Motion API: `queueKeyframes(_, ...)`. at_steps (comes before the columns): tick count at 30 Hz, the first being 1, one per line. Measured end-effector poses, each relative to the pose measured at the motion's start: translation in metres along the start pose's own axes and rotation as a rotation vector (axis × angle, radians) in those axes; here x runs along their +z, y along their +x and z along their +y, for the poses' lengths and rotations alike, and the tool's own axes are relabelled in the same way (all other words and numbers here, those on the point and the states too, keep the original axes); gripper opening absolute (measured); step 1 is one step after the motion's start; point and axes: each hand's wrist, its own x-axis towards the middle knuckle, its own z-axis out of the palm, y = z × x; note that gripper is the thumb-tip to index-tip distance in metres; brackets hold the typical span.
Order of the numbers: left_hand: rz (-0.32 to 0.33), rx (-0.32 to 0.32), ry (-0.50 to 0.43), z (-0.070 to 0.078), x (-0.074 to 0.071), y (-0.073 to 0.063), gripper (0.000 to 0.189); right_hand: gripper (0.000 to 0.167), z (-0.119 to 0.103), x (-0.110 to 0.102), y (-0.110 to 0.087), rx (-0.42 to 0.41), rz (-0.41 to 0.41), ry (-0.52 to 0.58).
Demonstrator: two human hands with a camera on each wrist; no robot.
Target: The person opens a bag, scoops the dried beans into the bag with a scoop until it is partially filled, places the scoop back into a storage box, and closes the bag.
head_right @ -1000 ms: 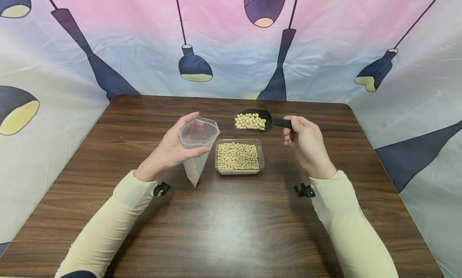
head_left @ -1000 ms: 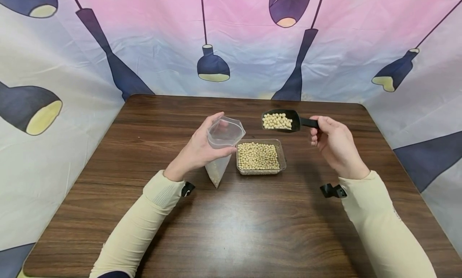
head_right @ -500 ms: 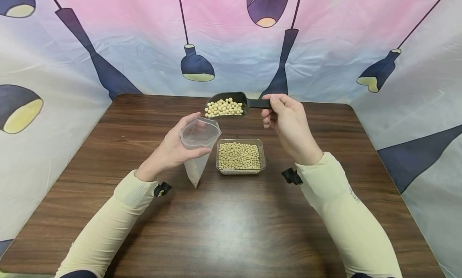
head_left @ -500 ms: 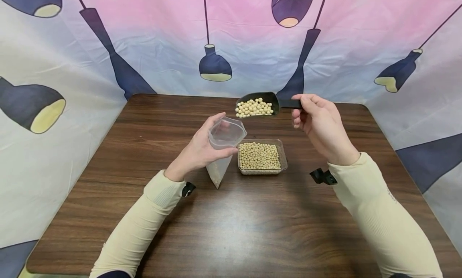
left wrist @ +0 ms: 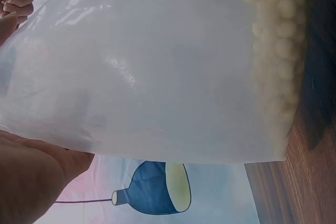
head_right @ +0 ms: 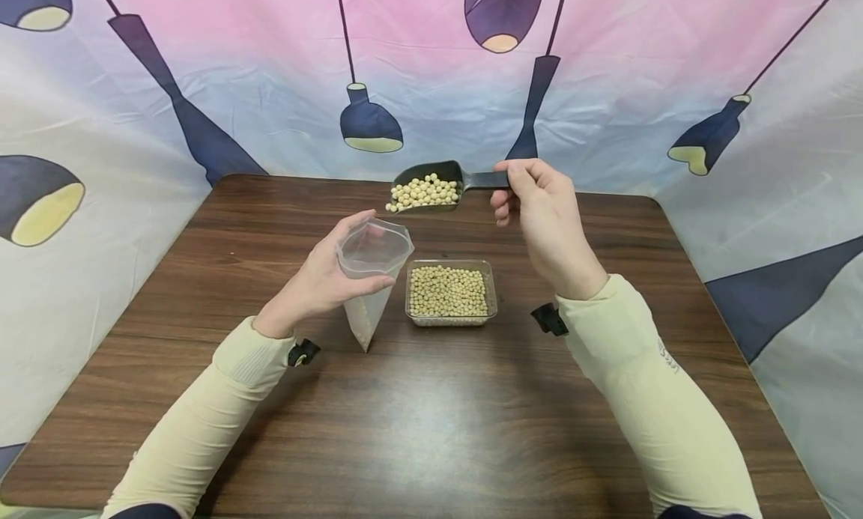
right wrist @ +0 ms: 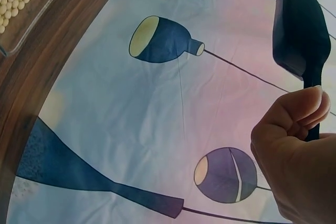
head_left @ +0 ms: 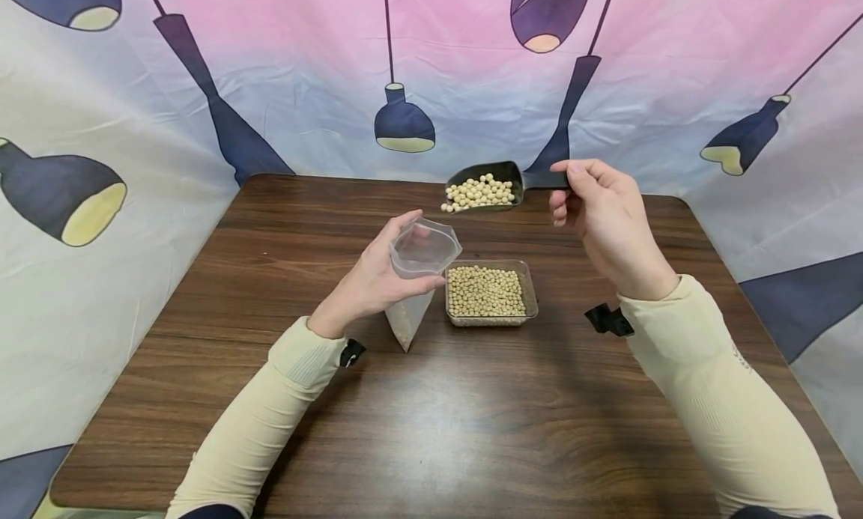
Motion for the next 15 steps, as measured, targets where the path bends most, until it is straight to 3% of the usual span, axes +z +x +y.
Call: queueKeyframes(15, -0.004, 0.004, 0.000, -0.0007, 0.0000, 0.0011, 0.092, 0.024, -0.0061, -0.0024, -0.0016, -0.059, 0.014, -0.050)
